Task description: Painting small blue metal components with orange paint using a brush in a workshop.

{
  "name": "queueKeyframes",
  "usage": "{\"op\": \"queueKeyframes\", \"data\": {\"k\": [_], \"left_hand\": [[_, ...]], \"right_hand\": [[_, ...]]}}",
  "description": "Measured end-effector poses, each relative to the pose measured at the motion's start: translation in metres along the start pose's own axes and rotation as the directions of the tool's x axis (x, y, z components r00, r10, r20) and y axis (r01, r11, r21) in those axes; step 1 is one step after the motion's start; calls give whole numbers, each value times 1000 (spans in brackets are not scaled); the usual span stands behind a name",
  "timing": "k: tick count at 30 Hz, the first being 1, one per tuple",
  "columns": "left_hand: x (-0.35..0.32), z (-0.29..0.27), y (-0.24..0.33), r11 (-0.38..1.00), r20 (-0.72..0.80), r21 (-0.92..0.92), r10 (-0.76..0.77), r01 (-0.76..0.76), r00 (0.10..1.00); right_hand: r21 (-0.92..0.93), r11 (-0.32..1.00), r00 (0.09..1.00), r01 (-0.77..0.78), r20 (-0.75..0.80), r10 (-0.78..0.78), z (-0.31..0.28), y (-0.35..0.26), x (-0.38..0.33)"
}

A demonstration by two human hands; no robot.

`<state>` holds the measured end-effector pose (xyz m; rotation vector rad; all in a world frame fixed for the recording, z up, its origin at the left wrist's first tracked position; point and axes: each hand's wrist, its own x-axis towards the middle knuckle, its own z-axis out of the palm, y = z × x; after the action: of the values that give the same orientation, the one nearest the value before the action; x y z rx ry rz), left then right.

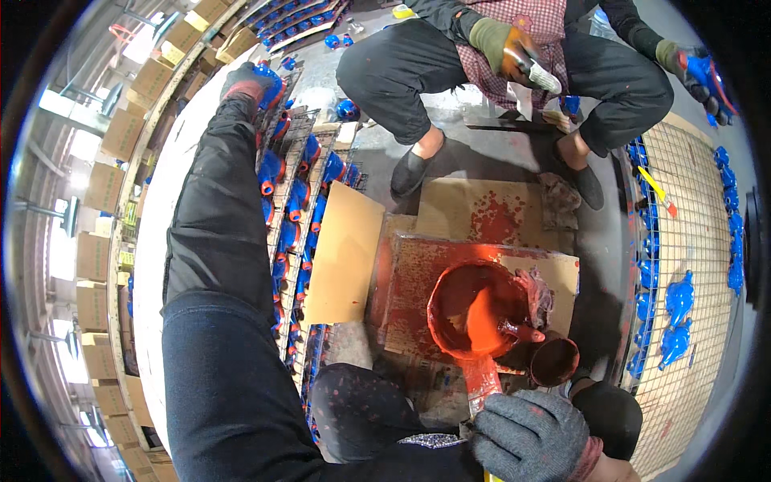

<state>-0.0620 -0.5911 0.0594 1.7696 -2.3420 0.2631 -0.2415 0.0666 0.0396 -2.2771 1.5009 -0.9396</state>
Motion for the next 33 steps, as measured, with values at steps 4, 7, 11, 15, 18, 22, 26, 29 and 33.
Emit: {"op": "queueKeyframes", "data": {"k": [4, 7, 11, 15, 18, 22, 26, 29, 33], "left_hand": [[-13, -13, -5, 995, -45, -80, 47, -51, 998], [-37, -39, -17, 982, -170, -150, 93, -119, 981], [-98, -76, -53, 987, -99, -74, 133, -140, 986], [-175, -96, -93, 984, 68, 120, 125, -132, 990], [-212, -102, -112, 978, 60, 192, 67, -78, 996], [-226, -103, -129, 991, 201, 127, -74, 48, 977], [-225, -100, -140, 992, 140, 16, -127, 126, 982], [-220, -101, -140, 979, 99, 196, -77, 56, 992], [-213, -102, -124, 920, 125, 391, -45, -8, 991]], "right_hand": [[-1, 1000, 999, 9, 34, -9, 3, -6, -3], [3, 1000, 999, 7, 42, -7, 5, -12, -9], [3, 1000, 999, 19, 50, -19, 4, -20, -20], [14, 1000, 999, 23, 40, -23, 2, -32, -28], [13, 1000, 999, 28, 14, -28, 3, -42, -33], [-7, 999, 998, 51, -23, -51, 6, -55, -38], [-7, 997, 997, 76, -18, -76, 6, -62, -39], [-25, 994, 994, 105, 38, -104, 9, -64, -38], [-34, 993, 994, 111, 28, -110, 8, -66, -41]]}}
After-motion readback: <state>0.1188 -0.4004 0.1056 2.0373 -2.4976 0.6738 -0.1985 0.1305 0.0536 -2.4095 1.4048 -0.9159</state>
